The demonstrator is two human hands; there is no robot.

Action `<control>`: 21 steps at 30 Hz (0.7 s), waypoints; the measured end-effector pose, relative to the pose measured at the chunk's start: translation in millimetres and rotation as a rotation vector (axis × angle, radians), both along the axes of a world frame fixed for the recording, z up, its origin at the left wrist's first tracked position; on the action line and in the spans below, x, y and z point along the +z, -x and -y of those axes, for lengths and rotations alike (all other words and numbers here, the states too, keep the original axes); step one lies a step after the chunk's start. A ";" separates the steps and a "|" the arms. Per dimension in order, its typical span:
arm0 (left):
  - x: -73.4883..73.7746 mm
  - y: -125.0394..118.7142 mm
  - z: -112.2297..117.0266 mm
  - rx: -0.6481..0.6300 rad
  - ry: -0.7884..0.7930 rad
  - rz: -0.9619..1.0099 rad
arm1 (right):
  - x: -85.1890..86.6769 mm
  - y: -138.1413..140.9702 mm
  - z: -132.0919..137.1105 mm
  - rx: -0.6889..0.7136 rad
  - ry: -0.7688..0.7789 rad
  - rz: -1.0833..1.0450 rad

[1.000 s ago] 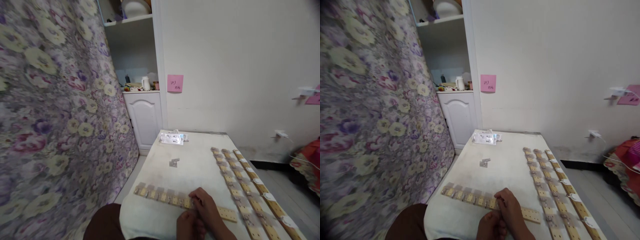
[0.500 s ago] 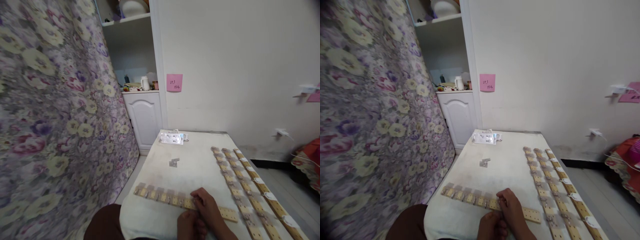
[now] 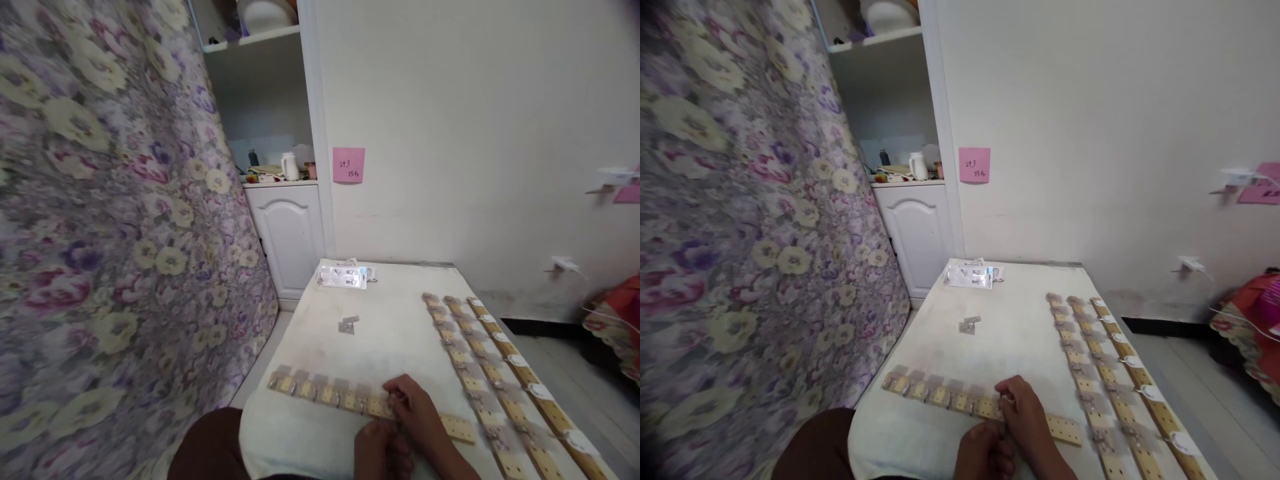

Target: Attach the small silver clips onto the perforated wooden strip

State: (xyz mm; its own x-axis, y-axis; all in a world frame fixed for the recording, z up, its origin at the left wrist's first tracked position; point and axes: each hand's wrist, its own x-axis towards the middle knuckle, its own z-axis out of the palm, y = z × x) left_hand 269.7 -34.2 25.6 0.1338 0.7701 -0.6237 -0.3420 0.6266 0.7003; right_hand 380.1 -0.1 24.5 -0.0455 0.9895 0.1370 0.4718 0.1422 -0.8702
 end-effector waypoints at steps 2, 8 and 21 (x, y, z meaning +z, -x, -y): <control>-3.8 2.4 2.6 -0.034 -0.068 -0.002 | 2.4 -2.8 3.0 0.015 -0.032 0.002; -6.1 11.3 8.7 -0.214 -0.323 -0.419 | 25.1 -20.4 20.4 0.090 -0.130 0.001; 46.9 25.9 17.9 -0.430 -0.632 -0.867 | 25.9 -26.3 44.3 0.230 0.161 -0.075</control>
